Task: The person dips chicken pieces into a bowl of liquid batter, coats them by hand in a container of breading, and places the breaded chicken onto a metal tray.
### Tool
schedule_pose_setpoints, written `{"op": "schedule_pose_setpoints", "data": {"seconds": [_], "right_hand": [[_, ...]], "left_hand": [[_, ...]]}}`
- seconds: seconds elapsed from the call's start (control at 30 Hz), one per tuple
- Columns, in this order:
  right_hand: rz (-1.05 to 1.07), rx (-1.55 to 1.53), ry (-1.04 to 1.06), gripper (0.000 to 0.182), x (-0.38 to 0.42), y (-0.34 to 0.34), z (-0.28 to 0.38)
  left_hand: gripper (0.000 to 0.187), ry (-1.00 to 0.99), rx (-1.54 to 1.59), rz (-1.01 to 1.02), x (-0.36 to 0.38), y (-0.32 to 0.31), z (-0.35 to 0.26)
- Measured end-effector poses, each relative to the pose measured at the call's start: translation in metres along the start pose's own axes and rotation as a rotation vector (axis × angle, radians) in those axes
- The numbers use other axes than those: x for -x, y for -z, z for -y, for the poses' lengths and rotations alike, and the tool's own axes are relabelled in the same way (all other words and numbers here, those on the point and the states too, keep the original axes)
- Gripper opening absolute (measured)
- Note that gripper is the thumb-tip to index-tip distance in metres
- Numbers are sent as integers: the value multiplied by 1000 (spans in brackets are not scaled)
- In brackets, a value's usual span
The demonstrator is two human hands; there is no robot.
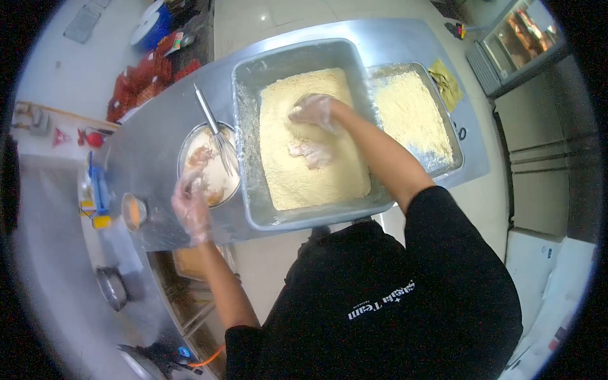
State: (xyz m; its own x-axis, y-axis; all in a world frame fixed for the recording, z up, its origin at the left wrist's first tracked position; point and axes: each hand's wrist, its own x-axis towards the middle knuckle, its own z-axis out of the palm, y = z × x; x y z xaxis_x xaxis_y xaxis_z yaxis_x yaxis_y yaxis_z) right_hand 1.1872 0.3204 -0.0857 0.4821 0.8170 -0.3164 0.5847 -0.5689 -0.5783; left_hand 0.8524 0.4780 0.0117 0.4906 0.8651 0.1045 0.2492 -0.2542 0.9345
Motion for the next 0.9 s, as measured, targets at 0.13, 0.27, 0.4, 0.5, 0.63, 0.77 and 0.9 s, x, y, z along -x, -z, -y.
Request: {"op": "schedule_pose_setpoints", "data": {"seconds": [0.13, 0.27, 0.4, 0.5, 0.63, 0.77, 0.9], "right_hand": [[114, 238, -91, 49, 39, -12, 56], [-154, -31, 55, 44, 36, -73, 43], [-292, 241, -229, 54, 36, -85, 69], [-346, 458, -165, 60, 28, -110, 43], [-328, 448, -172, 68, 12, -102, 51], [54, -40, -499, 75, 43, -56, 52], [103, -43, -391, 89, 90, -33, 37]], "left_hand": [[23, 35, -97, -79, -14, 12, 56], [22, -267, -93, -97, -34, -9, 86], [23, -312, -121, -48, -40, -10, 96], [23, -305, -107, -23, -37, -10, 97], [23, -375, -186, -10, -40, -7, 93], [23, -339, -162, -9, -41, -3, 93], [25, -369, -168, 13, -38, -5, 93]]}}
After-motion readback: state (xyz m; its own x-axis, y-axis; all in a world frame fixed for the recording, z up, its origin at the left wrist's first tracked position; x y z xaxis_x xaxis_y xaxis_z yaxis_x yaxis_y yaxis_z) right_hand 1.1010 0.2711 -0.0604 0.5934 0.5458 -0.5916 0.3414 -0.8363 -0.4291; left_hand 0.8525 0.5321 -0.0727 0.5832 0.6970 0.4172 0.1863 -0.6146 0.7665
